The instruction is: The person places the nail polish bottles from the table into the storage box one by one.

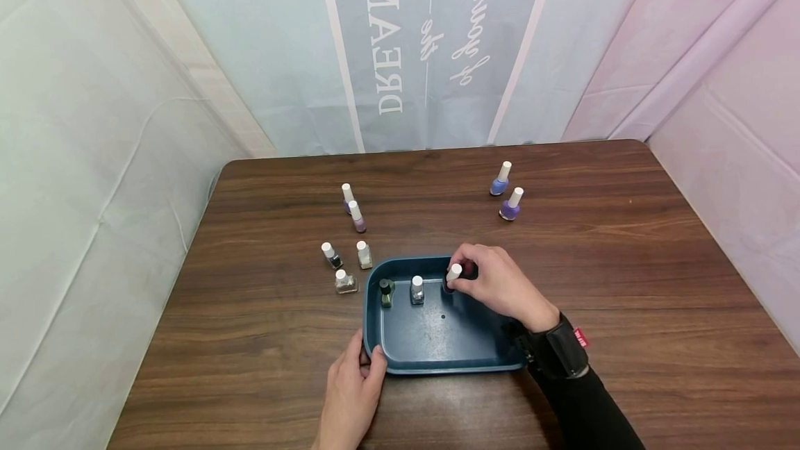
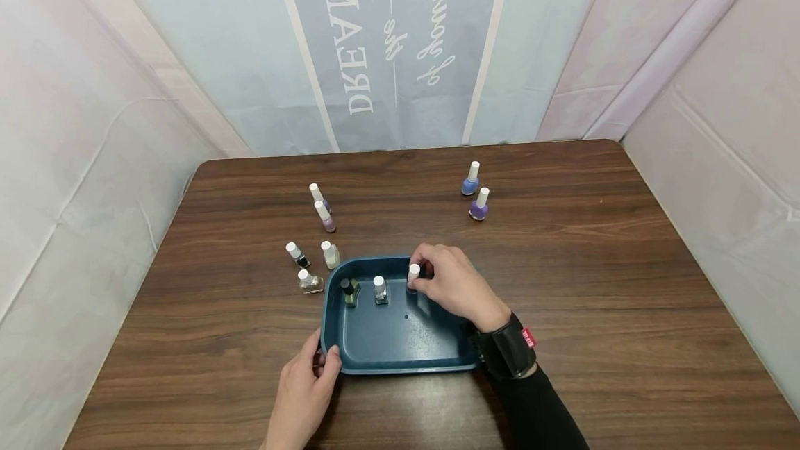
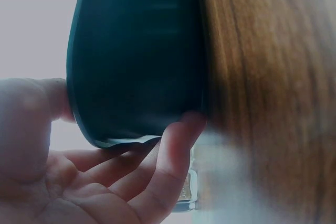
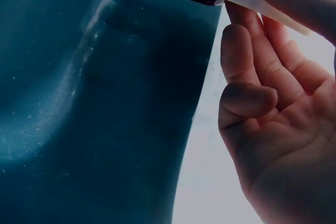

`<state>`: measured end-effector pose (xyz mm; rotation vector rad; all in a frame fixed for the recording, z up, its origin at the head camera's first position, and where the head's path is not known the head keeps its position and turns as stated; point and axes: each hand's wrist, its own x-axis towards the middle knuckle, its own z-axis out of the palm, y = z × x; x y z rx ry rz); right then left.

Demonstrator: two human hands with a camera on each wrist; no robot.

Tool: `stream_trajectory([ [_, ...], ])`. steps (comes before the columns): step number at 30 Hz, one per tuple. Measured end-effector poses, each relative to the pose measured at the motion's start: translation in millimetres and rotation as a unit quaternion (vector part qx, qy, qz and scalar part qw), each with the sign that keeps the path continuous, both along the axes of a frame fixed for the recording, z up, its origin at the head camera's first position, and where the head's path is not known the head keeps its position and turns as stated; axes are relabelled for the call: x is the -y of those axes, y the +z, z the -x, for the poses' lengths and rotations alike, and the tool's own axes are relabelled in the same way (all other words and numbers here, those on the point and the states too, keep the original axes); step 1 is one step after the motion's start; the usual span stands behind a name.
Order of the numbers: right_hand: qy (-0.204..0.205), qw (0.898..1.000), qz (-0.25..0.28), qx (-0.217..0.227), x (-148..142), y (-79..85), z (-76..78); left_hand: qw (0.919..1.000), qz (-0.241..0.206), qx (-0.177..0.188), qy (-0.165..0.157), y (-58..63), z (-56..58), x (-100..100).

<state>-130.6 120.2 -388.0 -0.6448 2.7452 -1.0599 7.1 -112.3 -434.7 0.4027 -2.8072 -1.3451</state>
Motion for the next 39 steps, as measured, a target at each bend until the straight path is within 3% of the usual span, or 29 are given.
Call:
stream_trajectory([
  [13, 0.003, 1.000, -0.029, 0.002, 3.6, -5.3, -2.2, 1.0000, 0.000, -0.002, 0.000, 0.9, 0.4, 0.4],
  [39, 0.010, 0.999, -0.038, -0.004, 6.6, -7.6, -5.7, 0.9999, -0.003, -0.012, -0.001, -0.1, -0.8, 0.3],
])
